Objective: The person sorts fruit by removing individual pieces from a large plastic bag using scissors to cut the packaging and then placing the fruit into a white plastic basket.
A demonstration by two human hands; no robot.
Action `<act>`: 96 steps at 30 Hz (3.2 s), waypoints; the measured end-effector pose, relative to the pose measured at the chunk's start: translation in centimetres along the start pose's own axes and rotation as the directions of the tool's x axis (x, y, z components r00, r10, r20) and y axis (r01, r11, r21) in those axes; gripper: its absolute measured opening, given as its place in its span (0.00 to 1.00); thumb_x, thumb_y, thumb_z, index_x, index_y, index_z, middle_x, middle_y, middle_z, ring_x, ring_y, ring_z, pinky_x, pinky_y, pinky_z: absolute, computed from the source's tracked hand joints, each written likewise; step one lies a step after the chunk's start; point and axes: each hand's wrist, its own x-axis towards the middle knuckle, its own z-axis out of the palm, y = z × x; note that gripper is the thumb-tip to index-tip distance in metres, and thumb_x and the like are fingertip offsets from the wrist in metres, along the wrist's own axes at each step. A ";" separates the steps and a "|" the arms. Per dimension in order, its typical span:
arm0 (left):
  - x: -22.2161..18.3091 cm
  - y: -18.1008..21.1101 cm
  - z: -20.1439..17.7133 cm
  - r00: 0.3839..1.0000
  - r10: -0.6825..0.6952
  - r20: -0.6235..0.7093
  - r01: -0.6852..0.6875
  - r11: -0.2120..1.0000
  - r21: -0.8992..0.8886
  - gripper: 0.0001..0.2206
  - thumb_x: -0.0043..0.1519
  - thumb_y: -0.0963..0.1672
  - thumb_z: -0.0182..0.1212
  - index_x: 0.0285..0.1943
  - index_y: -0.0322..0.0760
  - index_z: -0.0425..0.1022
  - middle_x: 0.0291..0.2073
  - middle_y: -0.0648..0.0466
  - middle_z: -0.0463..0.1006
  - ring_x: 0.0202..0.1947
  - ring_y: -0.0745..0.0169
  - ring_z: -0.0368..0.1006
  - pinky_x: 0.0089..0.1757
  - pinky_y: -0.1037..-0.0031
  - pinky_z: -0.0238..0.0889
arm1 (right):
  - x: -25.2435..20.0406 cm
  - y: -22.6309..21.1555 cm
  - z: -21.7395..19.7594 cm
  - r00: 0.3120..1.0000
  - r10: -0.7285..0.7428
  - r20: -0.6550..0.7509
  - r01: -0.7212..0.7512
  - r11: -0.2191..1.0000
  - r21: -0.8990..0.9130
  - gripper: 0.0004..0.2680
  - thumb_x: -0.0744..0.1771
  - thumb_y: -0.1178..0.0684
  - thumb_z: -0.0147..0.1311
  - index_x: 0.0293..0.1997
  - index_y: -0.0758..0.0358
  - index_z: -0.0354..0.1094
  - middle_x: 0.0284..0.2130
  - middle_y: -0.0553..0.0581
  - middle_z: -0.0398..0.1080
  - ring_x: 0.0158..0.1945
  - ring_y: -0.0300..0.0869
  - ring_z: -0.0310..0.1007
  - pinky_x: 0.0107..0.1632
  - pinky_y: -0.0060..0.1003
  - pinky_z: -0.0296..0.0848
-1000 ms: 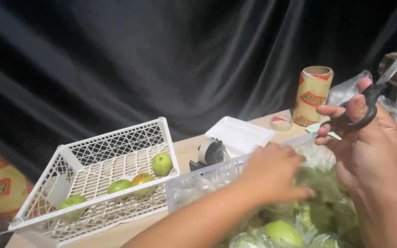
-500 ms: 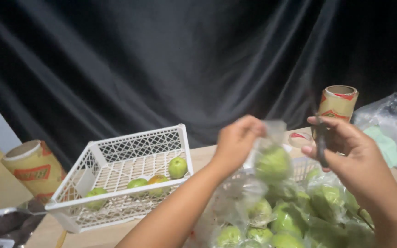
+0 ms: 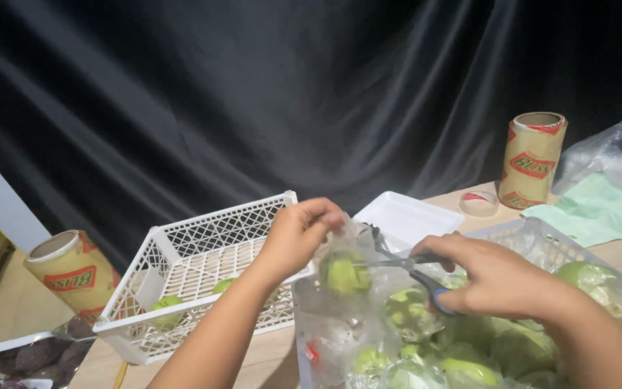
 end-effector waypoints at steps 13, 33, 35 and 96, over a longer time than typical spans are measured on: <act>-1.8 2.3 2.3 0.978 -0.022 0.208 -0.026 0.973 0.228 0.05 0.62 0.44 0.60 0.36 0.50 0.81 0.28 0.64 0.85 0.31 0.71 0.77 0.39 0.77 0.64 | -0.6 -2.8 0.0 0.996 0.081 0.035 -0.076 0.988 -0.133 0.23 0.56 0.46 0.62 0.56 0.15 0.73 0.43 0.25 0.83 0.47 0.28 0.79 0.51 0.27 0.71; -3.1 1.0 -0.3 0.959 -0.193 0.207 0.243 0.936 -0.254 0.12 0.62 0.44 0.61 0.54 0.40 0.74 0.28 0.57 0.76 0.26 0.70 0.68 0.29 0.78 0.59 | 1.1 0.7 -0.4 0.940 0.330 -0.082 -0.337 0.937 -0.093 0.21 0.60 0.42 0.62 0.60 0.27 0.67 0.46 0.41 0.78 0.51 0.39 0.79 0.50 0.38 0.72; -4.2 -0.1 0.5 0.898 0.016 0.439 -0.025 1.000 0.014 0.06 0.54 0.39 0.63 0.36 0.47 0.78 0.37 0.61 0.80 0.43 0.67 0.78 0.49 0.76 0.67 | 1.5 0.8 -0.3 0.926 0.324 -0.196 -0.318 0.946 0.062 0.21 0.59 0.42 0.62 0.59 0.31 0.67 0.42 0.41 0.79 0.45 0.41 0.79 0.46 0.39 0.70; -7.0 2.9 7.3 0.895 -0.226 0.384 0.119 0.952 0.283 0.50 0.43 0.62 0.62 0.77 0.50 0.51 0.71 0.52 0.59 0.72 0.48 0.51 0.64 0.49 0.44 | -2.7 -3.1 -1.6 0.760 0.326 -0.562 0.297 0.595 0.747 0.13 0.63 0.68 0.60 0.47 0.61 0.64 0.39 0.58 0.74 0.39 0.44 0.75 0.30 0.39 0.71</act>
